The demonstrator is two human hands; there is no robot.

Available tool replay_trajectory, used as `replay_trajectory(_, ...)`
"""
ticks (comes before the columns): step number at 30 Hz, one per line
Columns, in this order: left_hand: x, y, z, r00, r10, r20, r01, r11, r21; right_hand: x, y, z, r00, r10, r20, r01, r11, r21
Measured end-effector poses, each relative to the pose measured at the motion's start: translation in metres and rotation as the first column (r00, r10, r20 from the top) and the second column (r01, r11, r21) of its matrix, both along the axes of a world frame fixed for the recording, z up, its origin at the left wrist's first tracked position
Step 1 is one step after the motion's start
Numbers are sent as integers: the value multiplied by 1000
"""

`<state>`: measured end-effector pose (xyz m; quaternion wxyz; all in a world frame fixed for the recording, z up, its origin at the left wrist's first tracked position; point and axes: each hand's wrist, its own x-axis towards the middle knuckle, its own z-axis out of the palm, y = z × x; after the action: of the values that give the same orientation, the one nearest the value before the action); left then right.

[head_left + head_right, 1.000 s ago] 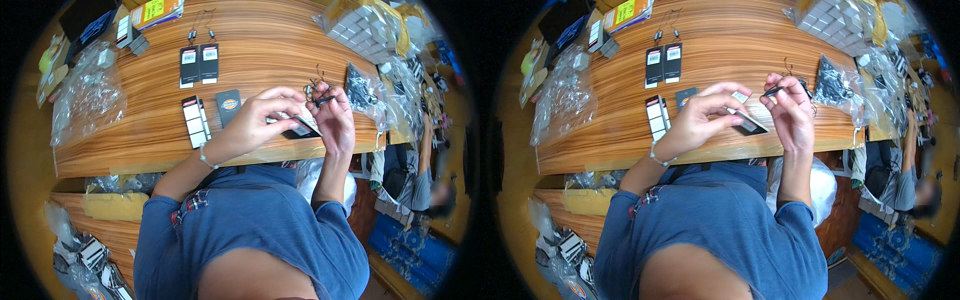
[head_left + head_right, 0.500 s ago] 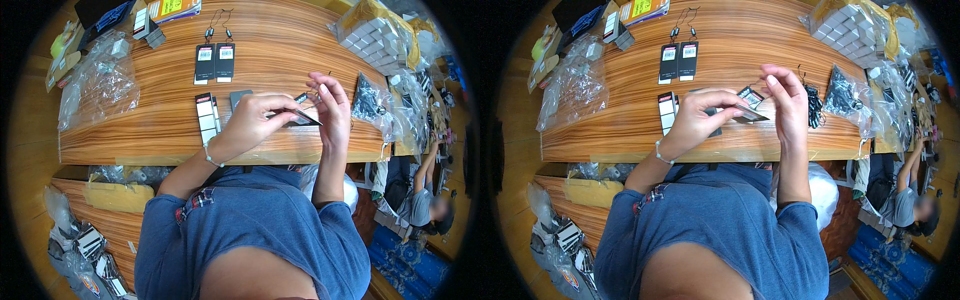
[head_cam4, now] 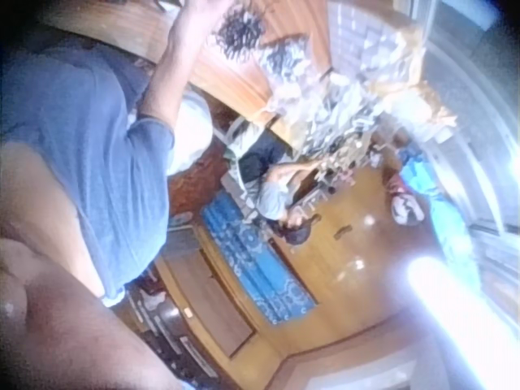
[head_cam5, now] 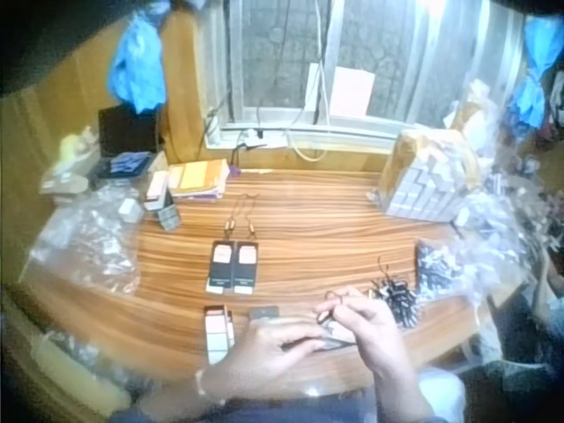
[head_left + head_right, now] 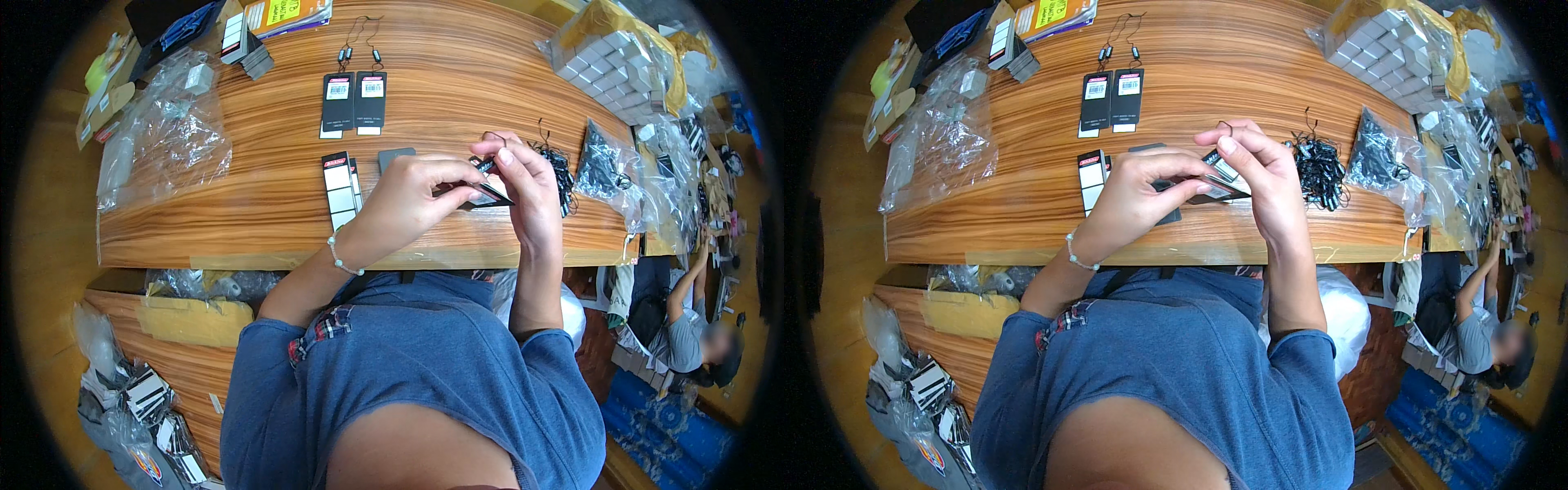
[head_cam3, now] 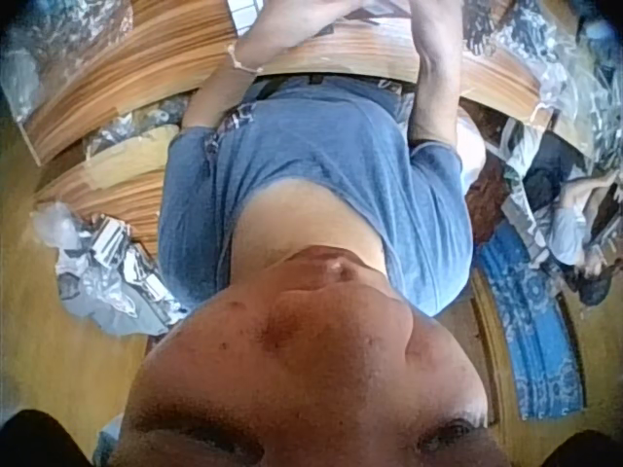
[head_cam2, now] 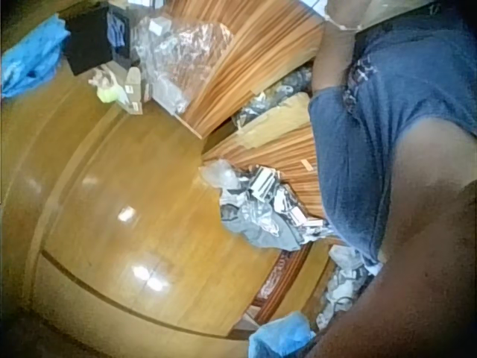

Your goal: The person repeatedly picks up small rectangular tags and thin black cords from a wooden table. They thread the cord through a hole in each tag and place the assembled items on the table. The person handles the tags and cords by hand throughout the process.

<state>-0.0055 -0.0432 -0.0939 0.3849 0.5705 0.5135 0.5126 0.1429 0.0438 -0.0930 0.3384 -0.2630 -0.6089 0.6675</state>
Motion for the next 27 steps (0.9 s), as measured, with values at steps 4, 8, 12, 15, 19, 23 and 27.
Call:
replay_trajectory(4, 1, -4, -7, 999, -4, -46, 6, 999, 46, -1, 6, -5, 970, -63, -235, -4, 962, -273)
replay_trajectory(8, -1, -8, -10, 1000, -3, 23, 5, 999, -54, -2, 19, 0, 920, -75, -386, -39, 959, -279)
replay_trajectory(12, -8, -9, -23, 987, 39, 155, -20, 992, -125, -8, 30, 9, 835, -24, -549, -153, 949, -275)
replay_trajectory(15, -12, -9, -24, 966, 57, 250, -19, 988, -154, -19, 27, 19, 800, 20, -599, -191, 956, -224)
replay_trajectory(19, -24, -11, -29, 906, 109, 408, -63, 990, -124, -32, 17, 31, 884, 126, -451, -140, 990, 2)
replay_trajectory(23, -45, -11, -22, 899, 253, 357, -299, 951, 81, -36, -4, 43, 998, 67, -22, -57, 951, 304)
replay_trajectory(27, -56, -18, -11, 877, 325, 353, -356, 934, 23, -51, -27, 33, 983, -52, 177, -11, 941, 338)
